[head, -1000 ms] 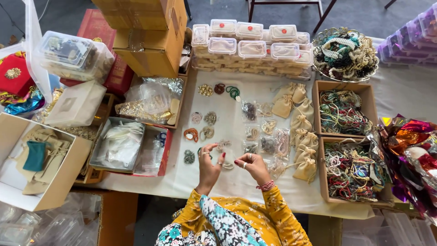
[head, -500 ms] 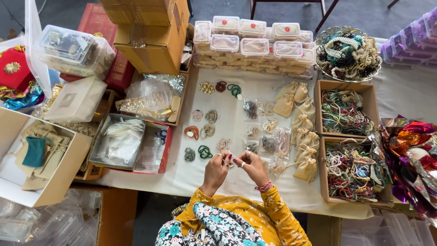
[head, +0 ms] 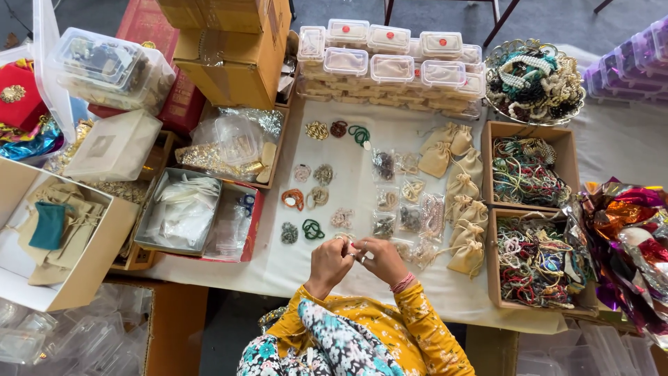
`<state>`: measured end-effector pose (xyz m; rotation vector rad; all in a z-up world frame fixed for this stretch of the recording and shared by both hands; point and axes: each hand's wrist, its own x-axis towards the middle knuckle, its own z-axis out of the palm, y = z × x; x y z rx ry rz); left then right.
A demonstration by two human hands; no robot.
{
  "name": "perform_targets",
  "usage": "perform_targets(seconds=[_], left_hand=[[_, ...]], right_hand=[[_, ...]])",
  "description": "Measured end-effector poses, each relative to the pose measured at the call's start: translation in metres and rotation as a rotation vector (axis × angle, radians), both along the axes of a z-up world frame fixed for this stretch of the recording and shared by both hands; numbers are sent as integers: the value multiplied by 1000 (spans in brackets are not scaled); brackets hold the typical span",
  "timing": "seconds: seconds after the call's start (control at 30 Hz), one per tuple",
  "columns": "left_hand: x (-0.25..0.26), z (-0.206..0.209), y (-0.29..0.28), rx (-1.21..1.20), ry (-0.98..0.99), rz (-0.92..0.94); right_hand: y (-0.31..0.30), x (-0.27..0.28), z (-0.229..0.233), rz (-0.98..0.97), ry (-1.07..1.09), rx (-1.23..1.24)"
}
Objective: The person sits at a table and repeatedly picks up small jewelry items, such as rings and bracelets, from a white surface. They place each item into a small clear plastic bag, seal it, and set it aside. The workspace is cluttered with boxes, containers, and various jewelry pieces.
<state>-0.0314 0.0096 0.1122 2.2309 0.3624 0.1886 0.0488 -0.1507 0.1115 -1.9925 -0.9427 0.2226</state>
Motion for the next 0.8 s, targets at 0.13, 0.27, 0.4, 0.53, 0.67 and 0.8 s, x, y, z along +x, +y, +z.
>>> perform_targets(seconds=[0.13,0.27,0.4,0.53,0.67,0.8], left_hand=[[-1,-1,-3,-19,15,-10],[-1,7,1,-47,40,-93],[3,47,10,119,-361,-304],[3,-1,5,129,-250,-352],[7,-37,5,223,-156,-329],[19,-40,8,140,-119,-309]], right_hand=[[-7,5,-34,144,116,-50],[-9,9,-34,81,445,-33],[-11,14,-31,37,518,-29],[-8,13,-32,46,358,-58],[-5,14,-25,20,406,-72],[-2,24,-20,26,331,-33]])
